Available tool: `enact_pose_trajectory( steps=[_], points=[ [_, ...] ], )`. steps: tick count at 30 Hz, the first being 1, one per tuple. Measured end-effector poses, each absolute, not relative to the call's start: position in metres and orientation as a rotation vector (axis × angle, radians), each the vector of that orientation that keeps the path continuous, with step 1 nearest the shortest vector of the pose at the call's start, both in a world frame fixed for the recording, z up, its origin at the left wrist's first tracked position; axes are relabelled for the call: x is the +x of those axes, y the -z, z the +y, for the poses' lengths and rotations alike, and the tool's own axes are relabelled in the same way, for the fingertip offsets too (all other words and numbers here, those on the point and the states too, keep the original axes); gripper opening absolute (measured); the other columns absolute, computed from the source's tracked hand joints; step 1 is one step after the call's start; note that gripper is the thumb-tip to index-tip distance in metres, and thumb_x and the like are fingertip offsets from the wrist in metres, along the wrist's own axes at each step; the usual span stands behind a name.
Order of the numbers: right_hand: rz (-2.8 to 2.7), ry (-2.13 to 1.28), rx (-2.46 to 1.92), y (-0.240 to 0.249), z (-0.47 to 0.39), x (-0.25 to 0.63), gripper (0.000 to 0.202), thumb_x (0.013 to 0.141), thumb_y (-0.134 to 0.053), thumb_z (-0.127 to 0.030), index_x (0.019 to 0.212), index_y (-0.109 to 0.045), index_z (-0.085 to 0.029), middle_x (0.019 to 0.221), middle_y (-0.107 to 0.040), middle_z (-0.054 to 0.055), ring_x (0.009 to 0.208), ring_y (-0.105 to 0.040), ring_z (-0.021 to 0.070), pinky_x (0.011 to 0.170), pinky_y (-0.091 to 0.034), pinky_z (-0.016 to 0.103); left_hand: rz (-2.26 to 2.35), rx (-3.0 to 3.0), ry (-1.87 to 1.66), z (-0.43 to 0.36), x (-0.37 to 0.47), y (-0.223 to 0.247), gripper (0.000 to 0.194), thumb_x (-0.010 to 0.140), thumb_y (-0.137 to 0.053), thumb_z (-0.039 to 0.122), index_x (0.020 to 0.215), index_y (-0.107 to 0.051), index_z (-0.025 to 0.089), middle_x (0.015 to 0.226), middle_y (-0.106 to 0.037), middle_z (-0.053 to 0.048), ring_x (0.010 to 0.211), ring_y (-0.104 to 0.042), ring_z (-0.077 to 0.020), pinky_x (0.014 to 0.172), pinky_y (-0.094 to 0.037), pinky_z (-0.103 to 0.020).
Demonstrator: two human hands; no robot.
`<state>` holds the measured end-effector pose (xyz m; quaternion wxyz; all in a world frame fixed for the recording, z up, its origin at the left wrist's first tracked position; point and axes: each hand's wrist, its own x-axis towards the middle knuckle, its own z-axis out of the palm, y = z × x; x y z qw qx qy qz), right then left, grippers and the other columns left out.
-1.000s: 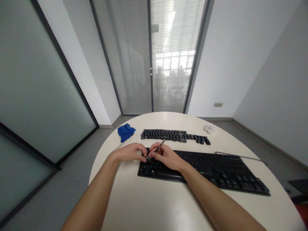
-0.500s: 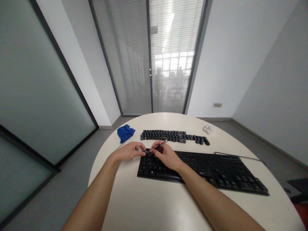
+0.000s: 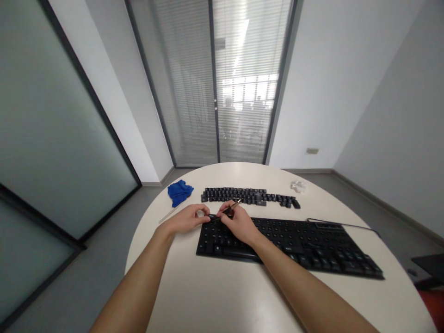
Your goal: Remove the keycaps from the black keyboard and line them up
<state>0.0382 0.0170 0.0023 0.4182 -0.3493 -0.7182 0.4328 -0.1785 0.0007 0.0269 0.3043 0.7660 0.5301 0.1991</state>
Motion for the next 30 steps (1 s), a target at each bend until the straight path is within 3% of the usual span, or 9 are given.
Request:
enact_pose_trajectory(
  steps=[6,13,19,23,30],
  points=[
    [-1.823,-1.089,-0.829,0.002,0.018,0.038,0.012,0.082,-0.056,-0.021,0.094,-0.053,-0.019,0.091,-0.065,0.004,0.085,-0.062,0.0172,0.081,-0.049,0.033,1.430,2.073,-0.572,0.002,-0.174,-0.022,0.029,0.086,-0.056,0.043,0.098,-0.062,0.018,0.091,-0.065,-0.002,0.070,-0.054,-0.0151,0.064,-0.041,-0.025],
    [-1.907,-0.994,-0.854,0.003,0.018,0.039,0.012,0.084,-0.056,-0.022,0.095,-0.054,-0.019,0.087,-0.064,0.003,0.071,-0.059,0.0149,0.068,-0.048,0.029,1.418,2.212,-0.693,0.000,-0.165,-0.023,0.022,0.087,-0.056,0.038,0.096,-0.064,0.019,0.095,-0.066,-0.003,0.086,-0.056,-0.0190,0.076,-0.042,-0.028],
    [-1.809,-1.008,-0.878,0.006,0.022,0.040,0.009,0.083,-0.053,-0.020,0.091,-0.051,-0.020,0.087,-0.066,0.003,0.081,-0.064,0.0176,0.074,-0.049,0.031,1.601,2.152,-0.725,0.009,-0.186,-0.017,0.030,0.087,-0.053,0.045,0.098,-0.062,0.018,0.094,-0.066,-0.003,0.068,-0.053,-0.0151,0.066,-0.042,-0.028],
    [-1.837,-0.942,-0.931,0.006,0.023,0.041,0.008,0.082,-0.053,-0.020,0.089,-0.054,-0.020,0.087,-0.065,0.004,0.076,-0.062,0.0168,0.069,-0.048,0.029,1.795,2.073,-0.895,0.020,-0.205,-0.002,0.031,0.086,-0.055,0.044,0.099,-0.063,0.017,0.093,-0.067,-0.006,0.085,-0.059,-0.0212,0.076,-0.045,-0.030],
    [-1.881,-0.759,-1.086,0.001,0.021,0.043,0.009,0.086,-0.055,-0.028,0.088,-0.058,-0.019,0.071,-0.060,0.001,0.063,-0.056,0.0174,0.062,-0.042,0.029,1.938,2.078,-0.824,0.028,-0.212,0.016,0.032,0.084,-0.058,0.047,0.097,-0.065,0.018,0.086,-0.067,-0.004,0.078,-0.060,-0.0201,0.068,-0.043,-0.028]
  ],
)
